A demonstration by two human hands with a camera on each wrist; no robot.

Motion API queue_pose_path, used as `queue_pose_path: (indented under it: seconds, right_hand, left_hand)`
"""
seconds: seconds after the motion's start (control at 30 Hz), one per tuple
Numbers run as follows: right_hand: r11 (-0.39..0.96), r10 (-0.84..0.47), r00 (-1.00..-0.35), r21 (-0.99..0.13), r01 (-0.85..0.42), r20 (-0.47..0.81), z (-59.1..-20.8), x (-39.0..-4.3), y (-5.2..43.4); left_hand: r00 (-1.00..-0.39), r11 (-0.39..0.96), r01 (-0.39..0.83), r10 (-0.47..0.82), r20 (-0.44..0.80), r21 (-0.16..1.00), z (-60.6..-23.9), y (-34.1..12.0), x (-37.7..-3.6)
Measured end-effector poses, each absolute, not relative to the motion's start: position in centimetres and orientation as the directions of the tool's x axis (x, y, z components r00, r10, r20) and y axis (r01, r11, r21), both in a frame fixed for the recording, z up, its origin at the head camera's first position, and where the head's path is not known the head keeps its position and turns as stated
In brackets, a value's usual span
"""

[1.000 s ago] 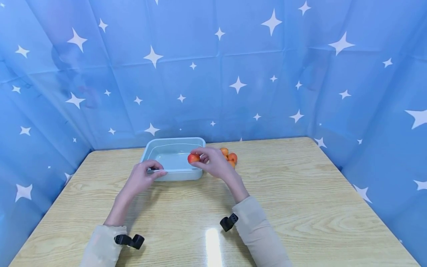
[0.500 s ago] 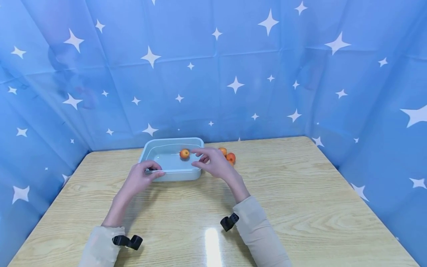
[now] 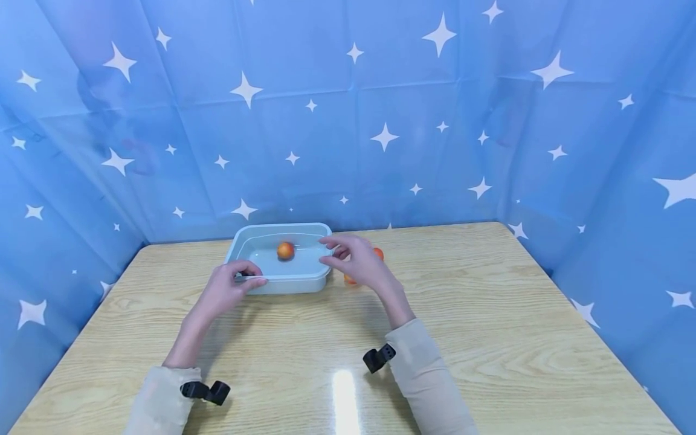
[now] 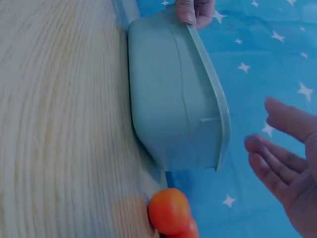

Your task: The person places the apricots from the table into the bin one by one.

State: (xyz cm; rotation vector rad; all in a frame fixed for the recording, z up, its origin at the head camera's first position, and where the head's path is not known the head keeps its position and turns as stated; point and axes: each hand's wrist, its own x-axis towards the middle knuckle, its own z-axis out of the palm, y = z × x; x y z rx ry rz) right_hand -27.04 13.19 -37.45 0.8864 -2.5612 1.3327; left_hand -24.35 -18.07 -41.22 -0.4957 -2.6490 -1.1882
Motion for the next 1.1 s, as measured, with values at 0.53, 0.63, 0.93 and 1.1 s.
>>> queue_pose_path:
  seconds: [0.53, 0.63, 0.93, 1.1]
  right_hand:
    - [0.464, -0.366, -0.854, -0.723, -0.512, 0.369, -36.7, -27.5, 15.7]
    - [0.447, -0.351, -0.860, -0.740, -0.502, 0.371, -36.7, -27.6, 16.1]
    - [0.440, -0.293, -0.883, -0.769, -0.464, 0.366, -37.0, -27.8, 17.7]
    - [0.465, -0.261, -0.907, -0.781, -0.417, 0.329, -37.3, -27.9, 18.4]
  left_hand:
    - [-0.939, 0.628, 0.341, 0.197, 0.281, 0.700, -41.1, -18.2, -24.2]
    - [-0.943, 0.627, 0.331, 0.190, 0.273, 0.706, -41.1, -18.2, -24.2]
    - [-0.923, 0.614, 0.382, 0.216, 0.318, 0.690, -41.3, -18.3, -24.2]
    - [-0.917, 0.599, 0.398, 0.233, 0.325, 0.694, -41.3, -18.4, -24.3]
